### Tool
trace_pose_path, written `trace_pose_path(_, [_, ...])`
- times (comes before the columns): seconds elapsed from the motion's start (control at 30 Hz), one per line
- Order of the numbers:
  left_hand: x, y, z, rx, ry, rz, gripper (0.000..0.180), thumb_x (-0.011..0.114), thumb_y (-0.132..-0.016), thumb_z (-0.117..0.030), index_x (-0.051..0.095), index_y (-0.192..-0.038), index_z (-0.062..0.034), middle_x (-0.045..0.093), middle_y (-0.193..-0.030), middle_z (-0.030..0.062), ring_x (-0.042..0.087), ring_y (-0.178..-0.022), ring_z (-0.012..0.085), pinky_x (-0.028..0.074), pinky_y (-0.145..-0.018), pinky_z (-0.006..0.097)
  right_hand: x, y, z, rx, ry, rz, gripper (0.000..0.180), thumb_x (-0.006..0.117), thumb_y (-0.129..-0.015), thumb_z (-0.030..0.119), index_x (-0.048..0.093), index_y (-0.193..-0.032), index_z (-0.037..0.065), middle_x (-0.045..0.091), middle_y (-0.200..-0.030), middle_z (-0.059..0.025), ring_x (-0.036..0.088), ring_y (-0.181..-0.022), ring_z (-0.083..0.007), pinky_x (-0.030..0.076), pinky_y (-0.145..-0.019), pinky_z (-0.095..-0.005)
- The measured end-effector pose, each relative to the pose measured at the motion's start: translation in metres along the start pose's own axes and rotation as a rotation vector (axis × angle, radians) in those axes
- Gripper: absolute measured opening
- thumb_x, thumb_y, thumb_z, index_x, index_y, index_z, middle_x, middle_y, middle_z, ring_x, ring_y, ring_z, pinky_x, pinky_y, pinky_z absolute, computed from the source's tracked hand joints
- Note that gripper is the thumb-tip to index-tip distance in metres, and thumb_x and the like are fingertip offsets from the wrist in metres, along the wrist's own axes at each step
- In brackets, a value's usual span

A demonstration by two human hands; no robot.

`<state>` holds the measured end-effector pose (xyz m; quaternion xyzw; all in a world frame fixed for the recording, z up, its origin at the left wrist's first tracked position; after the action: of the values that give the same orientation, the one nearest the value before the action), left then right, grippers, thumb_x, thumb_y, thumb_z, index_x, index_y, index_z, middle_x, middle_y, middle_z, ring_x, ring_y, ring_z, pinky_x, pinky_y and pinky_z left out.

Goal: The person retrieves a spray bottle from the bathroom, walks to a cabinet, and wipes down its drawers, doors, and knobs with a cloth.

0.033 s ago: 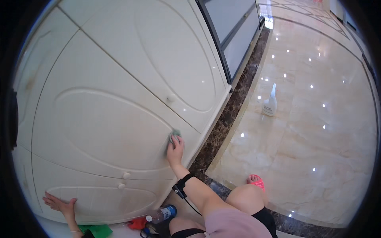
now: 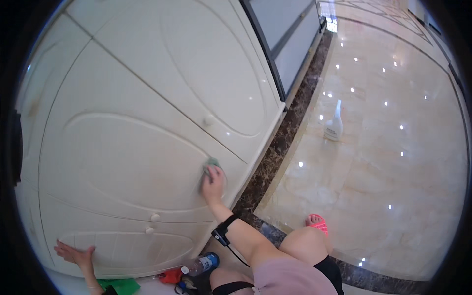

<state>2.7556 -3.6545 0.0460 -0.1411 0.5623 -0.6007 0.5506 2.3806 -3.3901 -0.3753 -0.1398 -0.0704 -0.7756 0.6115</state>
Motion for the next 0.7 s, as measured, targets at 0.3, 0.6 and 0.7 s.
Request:
trace_pose_path(0.3, [-0.005, -0.011, 0.027, 0.104, -0.12, -0.04, 0.136, 0.089, -0.047, -0.022, 0.002, -0.15, -0.0048, 0.003, -0.151, 0.0337, 0.008, -0.138, 0.0531, 0.015, -0.111, 0.058, 0.026, -0.032, -0.018, -0.36, 0.322, -0.036, 0.043, 0.05, -0.088, 0.009, 0.049, -0.131, 0.001, 0.037, -0.143, -0.0225, 0.029, -0.136, -0.0394, 0.022, -0.113, -0.0501])
trace_pose_path(0.6, [0.005, -0.018, 0.039, 0.243, -0.224, 0.102, 0.133, 0.087, -0.054, -0.028, -0.003, -0.146, 0.007, -0.004, -0.149, 0.0377, -0.004, -0.139, 0.0517, 0.002, -0.113, 0.056, -0.098, -0.253, -0.181, 0.104, 0.55, 0.05, 0.047, 0.04, -0.096, 0.016, 0.037, -0.138, -0.005, 0.026, -0.149, -0.0266, 0.02, -0.138, -0.0456, 0.015, -0.116, -0.0443])
trace_pose_path(0.7, [0.0, -0.025, 0.035, 0.28, -0.226, 0.116, 0.133, 0.086, -0.055, -0.029, -0.003, -0.146, 0.0064, -0.006, -0.149, 0.0368, -0.005, -0.14, 0.0511, 0.002, -0.113, 0.056, -0.094, -0.215, -0.194, 0.069, 0.574, 0.041, 0.048, 0.046, -0.084, -0.003, 0.045, -0.132, -0.005, 0.026, -0.148, -0.0274, 0.031, -0.133, -0.0457, 0.027, -0.112, -0.0431])
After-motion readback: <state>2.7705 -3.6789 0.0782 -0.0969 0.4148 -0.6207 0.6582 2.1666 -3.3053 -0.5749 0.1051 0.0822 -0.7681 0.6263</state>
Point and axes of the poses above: each hand's wrist, its own y-axis away from the middle knuckle, its own x-axis out of the palm, z = x × y, the point moved 6 cm from there along -y, towards the middle knuckle
